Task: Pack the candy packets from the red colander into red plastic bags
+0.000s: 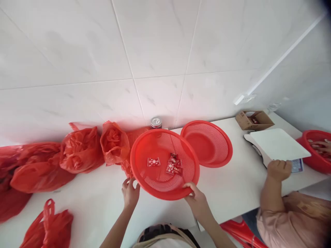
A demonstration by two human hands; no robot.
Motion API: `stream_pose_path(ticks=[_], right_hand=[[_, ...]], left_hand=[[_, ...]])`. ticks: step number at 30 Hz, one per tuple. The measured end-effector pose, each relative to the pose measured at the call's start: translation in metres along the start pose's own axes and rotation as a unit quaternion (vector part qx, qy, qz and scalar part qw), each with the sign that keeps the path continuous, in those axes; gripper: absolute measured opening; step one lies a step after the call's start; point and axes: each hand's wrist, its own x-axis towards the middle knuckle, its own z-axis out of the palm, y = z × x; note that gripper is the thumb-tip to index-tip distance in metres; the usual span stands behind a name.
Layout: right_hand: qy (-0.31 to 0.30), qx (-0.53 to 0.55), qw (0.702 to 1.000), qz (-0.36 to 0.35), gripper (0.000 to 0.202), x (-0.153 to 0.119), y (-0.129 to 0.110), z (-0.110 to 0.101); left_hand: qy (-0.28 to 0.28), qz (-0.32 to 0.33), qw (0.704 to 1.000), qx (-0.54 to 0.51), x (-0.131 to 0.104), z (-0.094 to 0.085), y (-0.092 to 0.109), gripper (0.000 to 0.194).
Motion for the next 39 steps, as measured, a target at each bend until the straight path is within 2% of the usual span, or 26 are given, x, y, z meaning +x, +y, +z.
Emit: stream_pose_path(ticks=[2, 5, 8, 10, 12, 14, 16, 18, 22, 25, 28, 33, 36, 39], right_hand=[[0.022, -0.055, 0.998, -0.010, 0.019, 0.009, 0.005, -0.007], [0.072, -0.115, 0.991, -0.017, 0.022, 0.019, 0.020, -0.016], [0.121, -0.175, 0.977, 0.012, 0.030, 0.024, 0.043, -0.022], [0.129, -0.207, 0.969, 0.047, 0.038, 0.025, 0.057, -0.023], [0.100, -0.211, 0.970, 0.074, 0.047, 0.025, 0.067, -0.023], [0.036, -0.187, 0.978, 0.081, 0.055, 0.022, 0.070, -0.019], [-0.036, -0.161, 0.984, 0.071, 0.058, 0.019, 0.065, -0.013], [-0.083, -0.152, 0.983, 0.056, 0.057, 0.017, 0.056, -0.003], [-0.116, -0.146, 0.982, 0.002, 0.049, 0.015, 0.032, 0.018], [-0.133, -0.155, 0.978, -0.029, 0.045, 0.016, 0.017, 0.028], [-0.139, -0.164, 0.975, -0.051, 0.044, 0.018, 0.009, 0.030], [-0.124, -0.164, 0.978, -0.047, 0.042, 0.016, 0.008, 0.026], [-0.113, -0.159, 0.980, -0.045, 0.040, 0.015, 0.011, 0.025], [-0.109, -0.140, 0.982, -0.059, 0.037, 0.015, 0.011, 0.026]], left_hand=[[0.010, -0.009, 1.000, 0.005, 0.004, 0.006, -0.006, 0.025], [-0.011, 0.008, 1.000, -0.010, 0.008, 0.017, -0.007, 0.027], [-0.018, 0.024, 0.999, -0.028, 0.012, 0.023, -0.002, 0.036], [-0.019, 0.032, 0.999, -0.040, 0.014, 0.023, 0.001, 0.038], [-0.013, 0.043, 0.998, -0.048, 0.013, 0.020, 0.004, 0.038], [-0.001, 0.062, 0.997, -0.055, 0.010, 0.013, 0.006, 0.035], [0.014, 0.081, 0.995, -0.057, 0.006, 0.004, 0.008, 0.033], [0.037, 0.083, 0.994, -0.056, 0.002, -0.006, 0.009, 0.035], [0.101, 0.027, 0.994, -0.034, 0.004, -0.015, 0.005, 0.039], [0.096, -0.007, 0.995, -0.024, 0.012, -0.015, 0.001, 0.030], [0.084, -0.001, 0.996, -0.038, 0.019, -0.020, 0.003, 0.032], [0.111, 0.040, 0.987, -0.112, 0.026, -0.052, 0.022, 0.031], [0.118, 0.072, 0.972, -0.189, 0.024, -0.082, 0.045, 0.029], [0.112, 0.120, 0.952, -0.258, 0.011, -0.114, 0.071, 0.033]])
